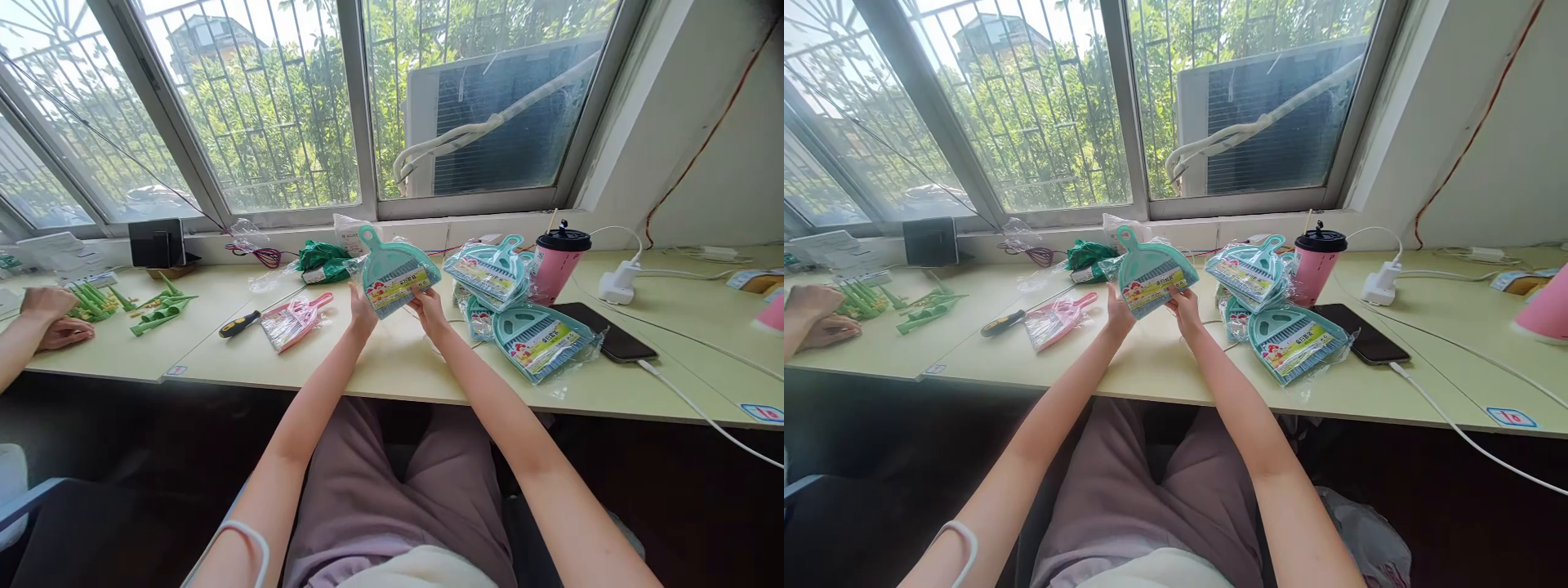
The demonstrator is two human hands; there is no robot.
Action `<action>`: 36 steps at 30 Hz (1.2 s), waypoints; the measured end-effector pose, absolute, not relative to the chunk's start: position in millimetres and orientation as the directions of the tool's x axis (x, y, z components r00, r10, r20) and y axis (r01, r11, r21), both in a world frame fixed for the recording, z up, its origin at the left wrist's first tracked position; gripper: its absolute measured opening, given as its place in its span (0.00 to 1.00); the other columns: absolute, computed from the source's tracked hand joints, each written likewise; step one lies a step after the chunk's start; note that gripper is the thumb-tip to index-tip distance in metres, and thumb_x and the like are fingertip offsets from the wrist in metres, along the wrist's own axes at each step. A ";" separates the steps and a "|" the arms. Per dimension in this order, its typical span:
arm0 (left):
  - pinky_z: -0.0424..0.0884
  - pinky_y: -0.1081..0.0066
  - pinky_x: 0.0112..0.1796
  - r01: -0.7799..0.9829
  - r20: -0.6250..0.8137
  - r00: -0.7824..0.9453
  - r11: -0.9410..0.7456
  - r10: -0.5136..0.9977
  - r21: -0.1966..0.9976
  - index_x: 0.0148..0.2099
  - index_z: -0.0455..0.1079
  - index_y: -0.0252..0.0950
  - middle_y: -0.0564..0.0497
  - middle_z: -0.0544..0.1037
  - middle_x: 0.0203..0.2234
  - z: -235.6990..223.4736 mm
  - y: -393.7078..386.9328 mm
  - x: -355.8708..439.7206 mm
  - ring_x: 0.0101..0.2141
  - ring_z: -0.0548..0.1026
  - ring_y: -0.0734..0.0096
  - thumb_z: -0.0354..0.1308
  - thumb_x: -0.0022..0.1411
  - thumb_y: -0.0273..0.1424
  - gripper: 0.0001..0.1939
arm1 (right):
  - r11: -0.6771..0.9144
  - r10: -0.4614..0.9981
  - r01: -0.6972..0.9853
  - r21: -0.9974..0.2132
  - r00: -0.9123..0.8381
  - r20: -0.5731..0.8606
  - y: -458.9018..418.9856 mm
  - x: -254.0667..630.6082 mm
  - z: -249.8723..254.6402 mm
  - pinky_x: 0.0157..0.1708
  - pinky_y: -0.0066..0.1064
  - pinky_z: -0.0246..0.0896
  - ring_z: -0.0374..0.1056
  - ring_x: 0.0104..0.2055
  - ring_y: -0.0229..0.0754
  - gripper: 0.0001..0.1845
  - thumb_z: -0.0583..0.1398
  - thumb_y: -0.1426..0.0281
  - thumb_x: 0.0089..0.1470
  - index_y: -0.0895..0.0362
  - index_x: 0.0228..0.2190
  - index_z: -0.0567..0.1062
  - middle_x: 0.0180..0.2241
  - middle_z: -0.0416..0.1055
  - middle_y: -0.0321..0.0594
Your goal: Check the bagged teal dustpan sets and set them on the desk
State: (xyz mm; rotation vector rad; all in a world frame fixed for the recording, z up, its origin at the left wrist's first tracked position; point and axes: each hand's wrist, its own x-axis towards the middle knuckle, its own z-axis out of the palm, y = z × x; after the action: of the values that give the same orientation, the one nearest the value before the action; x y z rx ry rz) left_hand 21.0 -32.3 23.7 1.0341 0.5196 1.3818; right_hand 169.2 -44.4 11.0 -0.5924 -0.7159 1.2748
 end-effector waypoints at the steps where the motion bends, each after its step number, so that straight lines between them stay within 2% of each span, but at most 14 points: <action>1: 0.71 0.48 0.59 -0.543 0.270 0.174 -0.136 0.947 0.829 0.61 0.72 0.35 0.38 0.79 0.56 23.7 -30.9 19.0 0.59 0.74 0.45 0.51 0.69 0.58 0.35 | 0.212 0.976 -0.644 -0.735 0.170 0.132 -42.8 171.8 10.5 0.49 0.37 0.78 0.81 0.40 0.41 0.06 0.66 0.74 0.54 0.55 0.35 0.77 0.35 0.83 0.36; 3: 0.72 0.51 0.58 -0.503 0.289 0.154 -0.177 0.945 0.846 0.59 0.72 0.35 0.40 0.80 0.53 22.0 -27.6 16.9 0.57 0.76 0.47 0.55 0.67 0.55 0.32 | 0.214 0.973 -0.645 -0.734 0.209 0.100 -40.4 176.5 10.2 0.51 0.38 0.78 0.80 0.39 0.41 0.06 0.65 0.75 0.55 0.54 0.36 0.76 0.33 0.82 0.34; 6: 0.75 0.57 0.54 -0.392 0.291 0.067 -0.243 0.954 0.887 0.54 0.72 0.36 0.44 0.83 0.48 17.6 -22.4 18.6 0.53 0.79 0.52 0.65 0.63 0.43 0.22 | 0.176 0.980 -0.617 -0.767 0.182 0.078 -39.6 181.2 11.6 0.52 0.41 0.78 0.80 0.38 0.41 0.07 0.63 0.76 0.56 0.54 0.37 0.75 0.32 0.82 0.33; 10: 0.77 0.62 0.49 -0.329 0.287 -0.017 -0.277 0.958 0.903 0.54 0.70 0.37 0.46 0.83 0.46 14.7 -18.8 20.5 0.51 0.80 0.56 0.66 0.61 0.36 0.20 | 0.116 0.992 -0.590 -0.799 0.109 0.064 -41.3 182.9 13.8 0.50 0.42 0.78 0.80 0.36 0.40 0.05 0.59 0.73 0.61 0.54 0.39 0.75 0.33 0.82 0.35; 17: 0.79 0.64 0.42 -0.232 0.298 0.024 -0.284 0.954 0.930 0.60 0.67 0.38 0.44 0.83 0.48 14.4 -22.9 18.9 0.50 0.81 0.53 0.70 0.57 0.38 0.31 | 0.083 0.989 -0.612 -0.787 0.145 -0.008 -38.9 186.2 13.3 0.47 0.39 0.79 0.79 0.33 0.39 0.06 0.57 0.71 0.65 0.55 0.39 0.75 0.29 0.81 0.33; 25: 0.79 0.61 0.41 -0.193 0.305 0.066 -0.287 0.950 0.938 0.61 0.64 0.37 0.41 0.82 0.48 12.1 -21.6 18.9 0.49 0.81 0.48 0.74 0.50 0.41 0.39 | 0.068 0.983 -0.616 -0.785 0.175 -0.052 -38.0 186.8 14.4 0.44 0.36 0.79 0.77 0.30 0.38 0.06 0.57 0.71 0.65 0.55 0.36 0.74 0.26 0.79 0.32; 31: 0.78 0.61 0.41 -0.183 0.301 0.091 -0.281 0.949 0.942 0.60 0.64 0.38 0.41 0.81 0.50 13.7 -23.6 16.9 0.51 0.80 0.48 0.73 0.48 0.42 0.40 | 0.071 0.981 -0.617 -0.784 0.184 -0.056 -39.0 186.9 15.1 0.43 0.34 0.79 0.77 0.31 0.38 0.06 0.58 0.71 0.66 0.57 0.36 0.75 0.27 0.79 0.34; 36: 0.79 0.60 0.42 -0.131 0.296 0.155 -0.277 0.943 0.952 0.57 0.68 0.38 0.43 0.81 0.51 17.4 -27.5 16.2 0.52 0.79 0.49 0.70 0.50 0.43 0.34 | 0.074 0.975 -0.616 -0.784 0.208 -0.072 -38.4 187.2 15.4 0.41 0.33 0.79 0.78 0.30 0.37 0.03 0.61 0.72 0.65 0.56 0.36 0.74 0.28 0.80 0.34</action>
State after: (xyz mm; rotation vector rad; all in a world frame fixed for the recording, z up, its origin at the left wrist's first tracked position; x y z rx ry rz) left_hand 16.2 -27.5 17.4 1.4121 0.8476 1.3325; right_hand 187.2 -38.4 15.4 -0.8053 -0.5582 1.2922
